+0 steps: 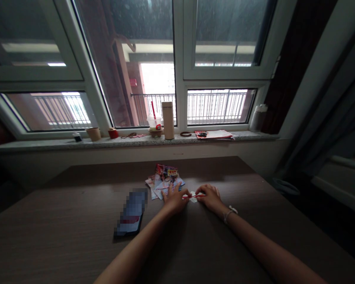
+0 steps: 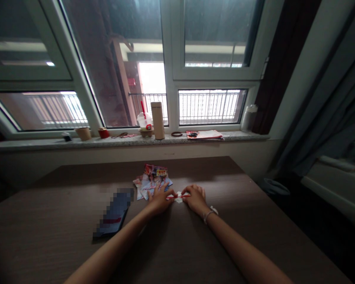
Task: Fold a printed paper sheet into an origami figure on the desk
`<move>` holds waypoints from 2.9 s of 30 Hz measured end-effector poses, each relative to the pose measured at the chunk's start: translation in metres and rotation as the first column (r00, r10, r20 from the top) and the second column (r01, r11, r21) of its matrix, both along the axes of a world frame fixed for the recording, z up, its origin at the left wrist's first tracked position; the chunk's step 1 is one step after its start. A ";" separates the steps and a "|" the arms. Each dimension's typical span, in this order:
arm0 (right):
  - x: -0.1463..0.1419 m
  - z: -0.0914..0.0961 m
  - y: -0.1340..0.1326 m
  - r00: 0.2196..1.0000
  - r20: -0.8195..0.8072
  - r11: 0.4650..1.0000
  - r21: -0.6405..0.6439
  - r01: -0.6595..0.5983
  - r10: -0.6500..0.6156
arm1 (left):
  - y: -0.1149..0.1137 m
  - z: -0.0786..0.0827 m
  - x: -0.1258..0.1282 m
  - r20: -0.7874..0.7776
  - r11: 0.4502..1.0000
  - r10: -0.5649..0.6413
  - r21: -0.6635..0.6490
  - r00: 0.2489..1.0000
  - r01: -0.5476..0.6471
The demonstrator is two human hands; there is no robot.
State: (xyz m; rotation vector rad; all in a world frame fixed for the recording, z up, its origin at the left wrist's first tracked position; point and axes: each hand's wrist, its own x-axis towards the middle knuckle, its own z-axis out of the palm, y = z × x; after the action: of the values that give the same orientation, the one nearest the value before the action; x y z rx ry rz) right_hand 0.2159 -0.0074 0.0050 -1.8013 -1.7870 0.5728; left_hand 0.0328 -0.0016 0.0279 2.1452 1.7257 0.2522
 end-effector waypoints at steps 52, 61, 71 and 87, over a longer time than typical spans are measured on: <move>0.008 -0.003 0.004 0.999 0.022 0.999 -0.015 -0.047 0.048 | 0.007 0.004 -0.012 -0.038 0.994 -0.088 -0.063 0.995 0.086; 0.017 -0.001 -0.001 0.994 0.000 0.994 0.001 -0.113 0.113 | -0.007 -0.002 -0.013 -0.021 0.992 -0.091 0.088 0.996 0.092; 0.013 0.001 -0.013 0.992 0.025 0.985 0.115 -0.125 0.123 | -0.011 -0.005 -0.010 0.019 0.982 -0.045 0.184 0.999 0.040; 0.001 0.005 -0.008 0.998 0.057 0.996 0.085 -0.033 0.028 | -0.006 -0.003 0.005 0.054 0.987 0.032 0.154 0.998 -0.040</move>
State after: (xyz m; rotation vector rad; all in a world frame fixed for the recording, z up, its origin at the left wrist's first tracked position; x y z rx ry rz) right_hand 0.2170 -0.0157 0.0100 -1.7509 -1.8507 0.4543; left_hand 0.0381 -0.0078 0.0246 2.1961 1.7693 0.4614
